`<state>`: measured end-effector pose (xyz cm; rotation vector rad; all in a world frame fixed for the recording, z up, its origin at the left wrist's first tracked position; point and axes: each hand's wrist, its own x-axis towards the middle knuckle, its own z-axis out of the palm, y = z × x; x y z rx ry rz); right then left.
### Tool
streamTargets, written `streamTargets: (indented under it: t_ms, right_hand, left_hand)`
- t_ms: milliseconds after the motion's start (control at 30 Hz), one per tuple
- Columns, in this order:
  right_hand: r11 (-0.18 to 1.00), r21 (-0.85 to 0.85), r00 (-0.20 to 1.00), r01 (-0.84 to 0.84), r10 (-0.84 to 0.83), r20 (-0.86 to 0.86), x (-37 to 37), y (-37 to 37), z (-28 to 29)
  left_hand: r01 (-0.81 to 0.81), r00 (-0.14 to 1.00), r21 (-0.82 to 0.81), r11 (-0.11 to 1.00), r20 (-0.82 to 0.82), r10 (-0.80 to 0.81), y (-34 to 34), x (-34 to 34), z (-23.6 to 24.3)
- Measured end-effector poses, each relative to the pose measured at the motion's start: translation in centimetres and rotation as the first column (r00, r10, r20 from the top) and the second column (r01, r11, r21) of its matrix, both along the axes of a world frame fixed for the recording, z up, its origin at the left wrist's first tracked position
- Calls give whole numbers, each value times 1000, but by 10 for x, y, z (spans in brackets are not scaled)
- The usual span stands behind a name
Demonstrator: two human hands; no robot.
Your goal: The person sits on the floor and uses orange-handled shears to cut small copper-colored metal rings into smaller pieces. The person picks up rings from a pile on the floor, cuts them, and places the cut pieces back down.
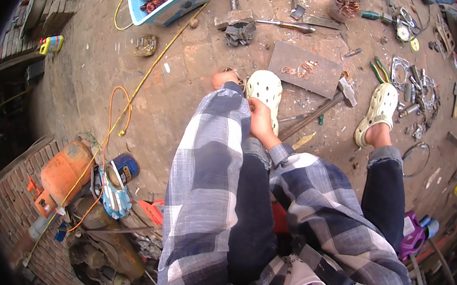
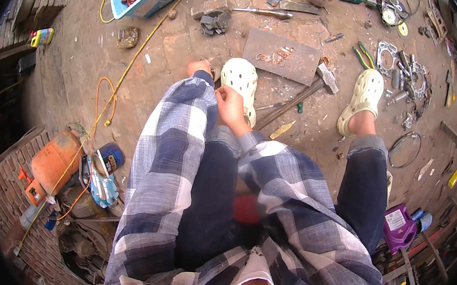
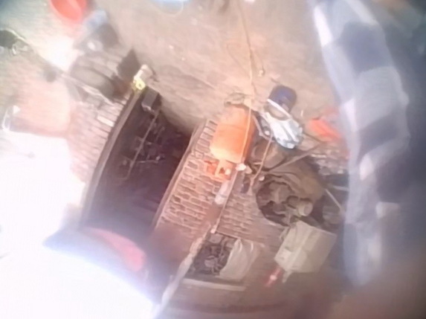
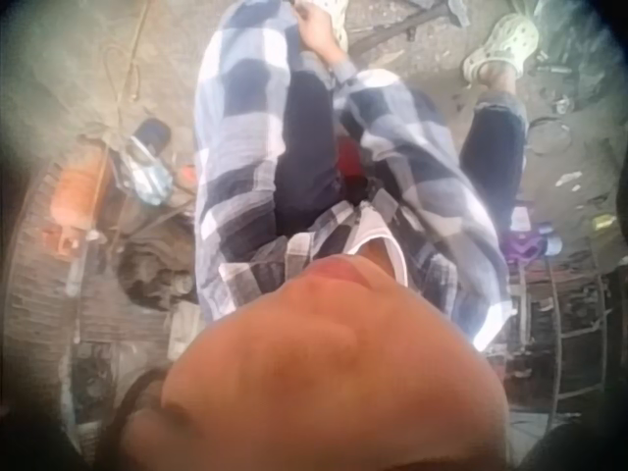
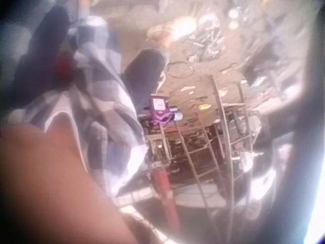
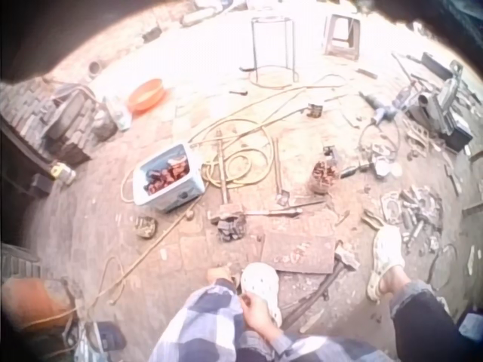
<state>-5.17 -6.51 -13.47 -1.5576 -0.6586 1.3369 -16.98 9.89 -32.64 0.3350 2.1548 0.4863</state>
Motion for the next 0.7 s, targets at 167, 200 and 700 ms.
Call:
streamTargets:
  t_ms: [167, 200, 700]
  right_hand:
    - [999, 38, 999, 20, -21, 39, 0, 0, -6]
    - [1000, 29, 998, 12, -14, 55, -1, -1, -6]
    - [998, -56, 999, -11, 8, -45, -6, 0, 10]
  left_hand:
    - [44, 997, 11, 999, -70, -43, -1, 16, 12]
    - [57, 994, 12, 998, -98, -56, -2, 15, 15]
    - [489, 784, 334, 806, 237, -573, -35, -1, 224]
